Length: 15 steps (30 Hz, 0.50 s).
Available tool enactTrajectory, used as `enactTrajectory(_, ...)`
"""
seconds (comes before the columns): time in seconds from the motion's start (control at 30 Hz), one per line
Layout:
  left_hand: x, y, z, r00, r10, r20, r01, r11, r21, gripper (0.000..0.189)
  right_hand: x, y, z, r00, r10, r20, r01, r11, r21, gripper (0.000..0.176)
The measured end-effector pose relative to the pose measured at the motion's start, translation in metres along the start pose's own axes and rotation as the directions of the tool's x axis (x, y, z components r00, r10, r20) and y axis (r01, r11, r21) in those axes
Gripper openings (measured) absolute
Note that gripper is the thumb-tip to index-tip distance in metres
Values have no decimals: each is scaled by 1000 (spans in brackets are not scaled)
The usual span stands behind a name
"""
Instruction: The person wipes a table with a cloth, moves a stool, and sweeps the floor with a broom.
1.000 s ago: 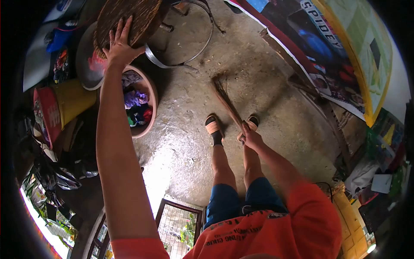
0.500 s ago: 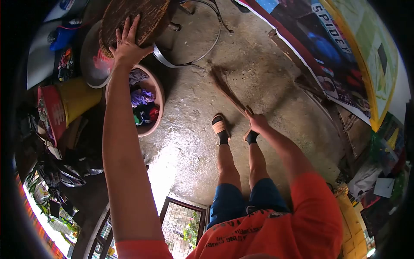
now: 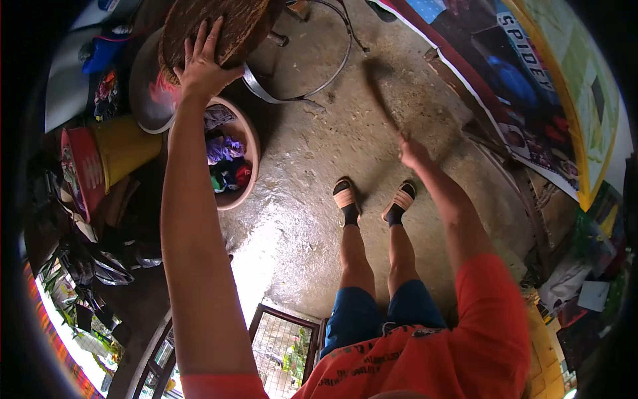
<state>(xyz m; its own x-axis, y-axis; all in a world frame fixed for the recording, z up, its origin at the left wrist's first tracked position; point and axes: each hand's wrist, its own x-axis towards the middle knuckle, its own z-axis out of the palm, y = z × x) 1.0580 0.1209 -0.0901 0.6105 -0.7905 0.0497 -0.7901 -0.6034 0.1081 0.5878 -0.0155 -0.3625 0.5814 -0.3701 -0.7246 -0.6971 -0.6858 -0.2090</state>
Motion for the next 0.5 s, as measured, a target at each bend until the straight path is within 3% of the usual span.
enactTrajectory(0.1,0,2,-4,999,-33,43,33,999,15,104,-47,-26,13,967,-204,153,207,978,-5,81)
enactTrajectory(0.13,0,1,-5,998,-37,47,36,999,17,104,-66,-27,18,973,-199,112,196,980,40,83)
enactTrajectory(0.17,0,1,-5,998,-39,50,39,999,18,104,-81,-28,15,976,-147,162,131,986,106,85)
enactTrajectory(0.23,3,0,-6,998,-35,53,34,999,27,104,-111,-22,19,990,-98,105,89,993,82,85)
enactTrajectory(0.33,4,-9,-2,1000,-5,19,5,1000,-29,104,-117,0,13,985,-15,-175,41,988,148,82)
enactTrajectory(0.4,7,-15,0,1000,6,14,-5,999,-37,103,-82,11,-10,976,189,-105,-187,982,30,77)
enactTrajectory(0.47,10,-20,1,1000,16,13,-15,998,-57,104,-37,18,-38,943,291,-164,-293,956,15,75)
enactTrajectory(0.5,11,-23,0,1000,20,16,-19,997,-72,104,-10,18,-53,931,346,-119,-337,937,90,74)
